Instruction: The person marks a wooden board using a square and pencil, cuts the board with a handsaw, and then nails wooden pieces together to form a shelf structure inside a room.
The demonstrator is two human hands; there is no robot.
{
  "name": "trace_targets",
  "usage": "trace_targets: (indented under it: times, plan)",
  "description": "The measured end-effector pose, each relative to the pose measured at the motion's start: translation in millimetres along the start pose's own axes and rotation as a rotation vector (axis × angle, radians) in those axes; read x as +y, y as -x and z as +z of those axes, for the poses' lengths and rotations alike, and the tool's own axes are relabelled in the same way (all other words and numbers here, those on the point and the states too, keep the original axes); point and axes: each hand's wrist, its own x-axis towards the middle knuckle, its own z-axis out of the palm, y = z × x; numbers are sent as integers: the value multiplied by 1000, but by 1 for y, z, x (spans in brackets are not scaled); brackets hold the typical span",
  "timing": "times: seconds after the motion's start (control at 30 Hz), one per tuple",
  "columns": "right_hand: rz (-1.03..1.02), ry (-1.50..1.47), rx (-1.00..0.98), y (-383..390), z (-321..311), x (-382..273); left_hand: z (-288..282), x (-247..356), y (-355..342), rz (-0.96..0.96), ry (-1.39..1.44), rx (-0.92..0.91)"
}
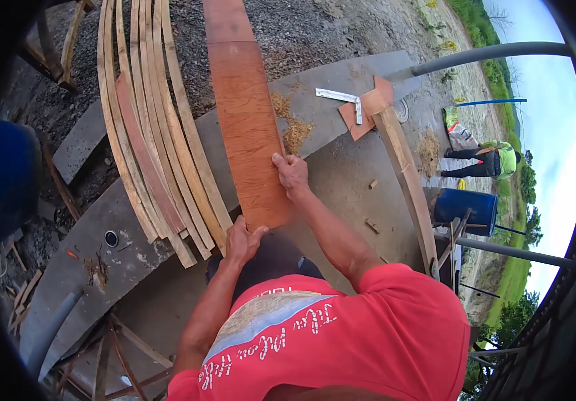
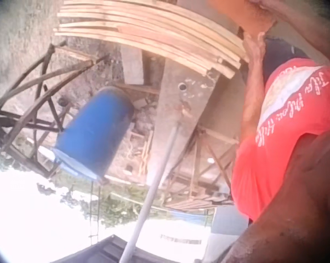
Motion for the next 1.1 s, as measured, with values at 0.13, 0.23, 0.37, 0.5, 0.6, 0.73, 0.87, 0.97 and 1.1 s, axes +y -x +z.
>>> trace_targets:
  times: [0.13, 0.23, 0.37, 0.5, 0.6, 0.73, 0.87, 0.97, 1.1]
  plan:
    - [17, -209, 125, -27, -82, 33, 24, 35, -41, 95, -336, -259]
    - [-13, -354, 275, -43, -102, 35, 49, 50, -79, 99, -301, -213]
    - [23, -519, 298, -76, -120, 56, 68, 75, -126, 34, -415, -291]
    - [143, -585, 414, -94, -132, 66, 95, 88, -159, 73, -505, -290]
    - [216, -478, 476, -98, -104, 86, 86, 79, -170, -7, -572, -313]
    - [251, -448, 541, -113, -104, 107, 97, 48, -183, 11, -538, -307]
    - [295, -485, 425, -106, -75, 83, 81, 24, -164, -373, 419, -68]
    - [302, -732, 215, -96, -87, 55, 102, 23, -163, -356, 823, 5]
    - [279, -727, -56, -71, -83, 27, 65, 35, -128, -179, 735, 73]
